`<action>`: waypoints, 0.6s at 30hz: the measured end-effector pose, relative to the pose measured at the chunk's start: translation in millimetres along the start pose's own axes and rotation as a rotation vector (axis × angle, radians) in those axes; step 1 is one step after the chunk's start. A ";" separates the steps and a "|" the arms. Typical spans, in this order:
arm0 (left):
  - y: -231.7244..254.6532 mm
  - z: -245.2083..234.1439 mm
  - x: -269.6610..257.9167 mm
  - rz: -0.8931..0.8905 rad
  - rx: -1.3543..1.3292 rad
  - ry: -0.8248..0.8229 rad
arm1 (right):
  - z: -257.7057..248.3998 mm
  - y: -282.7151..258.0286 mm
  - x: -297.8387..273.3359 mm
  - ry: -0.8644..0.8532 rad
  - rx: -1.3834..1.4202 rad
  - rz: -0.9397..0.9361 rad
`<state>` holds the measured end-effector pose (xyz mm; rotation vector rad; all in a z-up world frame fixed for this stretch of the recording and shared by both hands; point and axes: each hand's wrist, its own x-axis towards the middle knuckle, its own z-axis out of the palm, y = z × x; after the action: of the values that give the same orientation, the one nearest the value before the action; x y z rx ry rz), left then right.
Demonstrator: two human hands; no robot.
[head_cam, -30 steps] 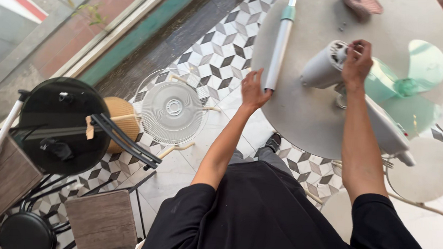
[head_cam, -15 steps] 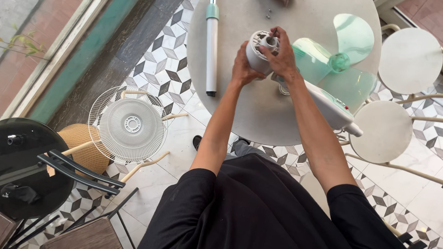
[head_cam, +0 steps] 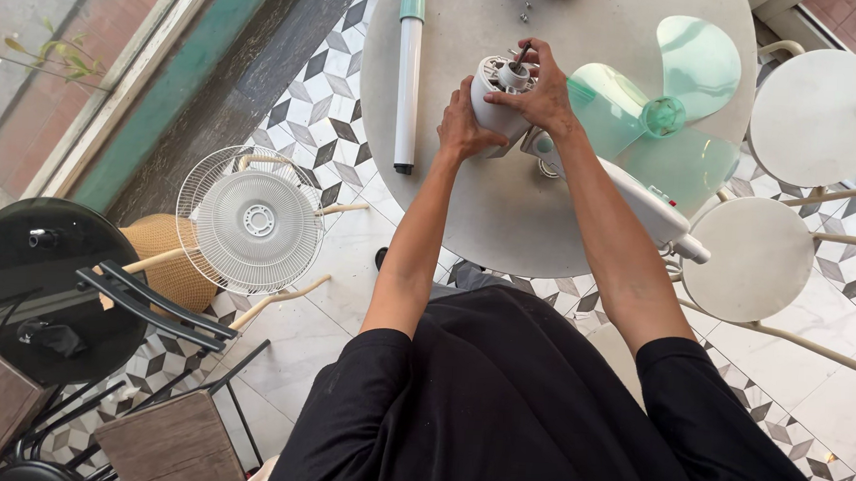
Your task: The person cleans a fan base and several fan components with a cloth, then assembles the fan motor onto the stand and attaches the central hub. The person handles the fan base, motor, and hub parts on a table.
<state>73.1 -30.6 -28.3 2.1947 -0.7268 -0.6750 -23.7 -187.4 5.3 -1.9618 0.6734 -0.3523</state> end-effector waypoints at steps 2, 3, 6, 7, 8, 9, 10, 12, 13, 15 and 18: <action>0.6 -1.7 -3.9 -0.027 0.014 -0.019 | 0.4 0.2 -0.7 -0.019 0.019 0.053; 1.5 -2.0 -6.6 -0.037 0.021 -0.024 | 0.5 0.8 -1.4 -0.028 0.032 0.075; 3.7 -4.4 -13.0 -0.068 0.059 -0.040 | 3.7 6.2 -0.9 -0.044 0.027 0.111; 4.8 -5.0 -14.9 -0.078 0.074 -0.046 | 4.4 9.0 -0.4 -0.046 0.018 0.119; 6.2 -5.4 -15.8 -0.094 0.080 -0.060 | 4.4 11.6 0.4 -0.052 0.003 0.151; 7.4 -6.0 -16.6 -0.109 0.086 -0.074 | 4.7 13.7 1.3 -0.059 -0.012 0.182; 8.6 -7.0 -16.8 -0.124 0.092 -0.086 | 5.0 15.0 3.2 -0.066 -0.026 0.212; 10.9 -6.8 -19.9 -0.149 0.115 -0.107 | 5.1 16.6 3.0 -0.082 -0.023 0.231; 11.9 -7.4 -20.2 -0.162 0.126 -0.117 | 5.9 16.6 3.1 -0.089 -0.021 0.240; 13.9 -8.3 -19.6 -0.221 0.129 -0.149 | 8.7 17.8 -0.5 -0.095 -0.032 0.269; 14.7 -8.5 -17.6 -0.276 0.140 -0.178 | 13.1 24.3 -0.8 -0.093 -0.034 0.256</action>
<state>61.9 -23.6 -7.7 2.4114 -0.5776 -0.9958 -25.1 -186.0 -22.3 -1.8834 0.8634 -0.0928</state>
